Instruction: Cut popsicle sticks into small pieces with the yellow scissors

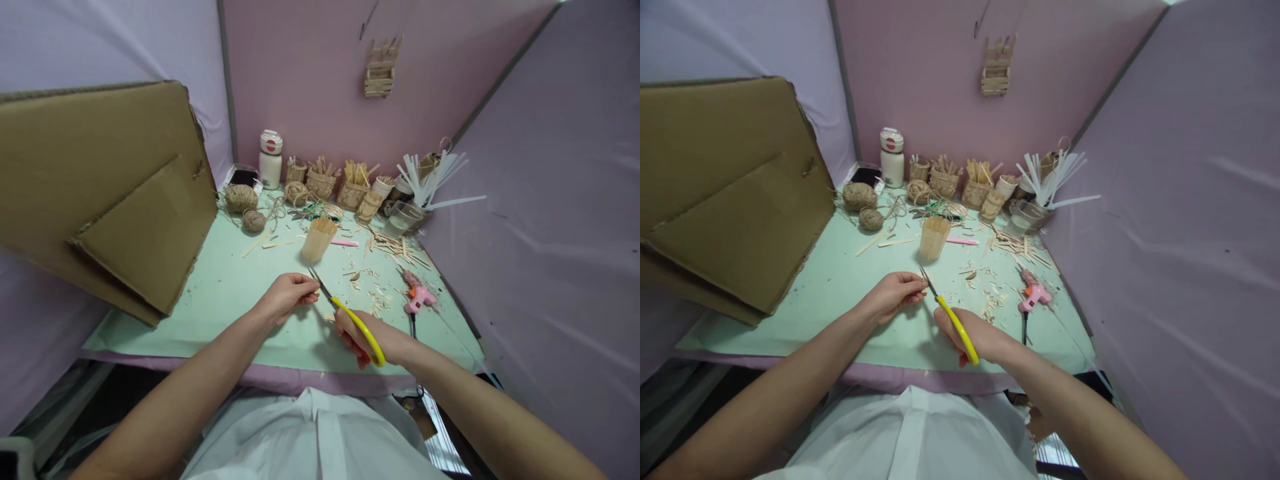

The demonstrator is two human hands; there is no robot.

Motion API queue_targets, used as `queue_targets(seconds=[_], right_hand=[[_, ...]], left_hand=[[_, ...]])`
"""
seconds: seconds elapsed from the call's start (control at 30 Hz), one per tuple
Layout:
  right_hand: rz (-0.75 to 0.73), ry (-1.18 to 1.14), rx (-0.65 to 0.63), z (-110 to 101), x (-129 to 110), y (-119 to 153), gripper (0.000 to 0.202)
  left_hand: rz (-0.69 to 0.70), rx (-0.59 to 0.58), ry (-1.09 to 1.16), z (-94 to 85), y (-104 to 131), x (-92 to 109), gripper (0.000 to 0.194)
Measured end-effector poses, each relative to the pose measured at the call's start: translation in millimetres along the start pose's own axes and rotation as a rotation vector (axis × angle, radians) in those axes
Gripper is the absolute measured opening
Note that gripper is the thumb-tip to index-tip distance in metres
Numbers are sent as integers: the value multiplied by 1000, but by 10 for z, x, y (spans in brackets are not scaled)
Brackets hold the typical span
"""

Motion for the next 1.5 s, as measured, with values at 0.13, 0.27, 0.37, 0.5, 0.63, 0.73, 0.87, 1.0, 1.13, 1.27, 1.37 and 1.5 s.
queue_targets(seconds=[0.13,0.27,0.37,0.5,0.63,0.73,0.87,1.0,1.13,1.27,1.37,1.5], right_hand=[[10,50,6,-5,41,-14,57],[37,84,12,-19,64,-12,59],[32,101,7,-31,40,2,60],[32,101,-2,-45,17,16,60],[46,108,-13,-39,27,10,60],[22,118,-3,-48,25,-5,62],[-15,103,-11,-46,37,-22,62],[-36,101,-12,-47,43,-33,65],[-71,84,-14,-60,11,-34,63],[-96,72,10,-131,37,48,61],[-84,43,47,-183,182,185,59],[-79,-125,162,-270,488,384,54]], left_hand=[[-31,10,13,4,9,-12,17],[-47,24,19,5,17,-9,16],[-70,36,25,-1,22,-22,14],[-89,41,38,-18,18,-43,11],[-104,37,51,-28,5,-68,8],[-115,52,57,-43,1,-77,7],[-136,62,51,-51,6,-87,10],[-142,63,39,-46,12,-83,10],[-149,74,18,-51,13,-81,10],[-118,18,-59,-26,11,-63,13],[-81,-147,-175,147,67,-109,20],[-163,-439,-295,654,265,-402,26]])
Point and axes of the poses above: each hand's wrist, its own y-axis away from the middle knuckle, its own z-axis out of the palm, x = y × z, the point moved 10 cm from there along -y, towards the middle knuckle, and after that the axes turned 13 degrees about y, right-handed, at the moved point
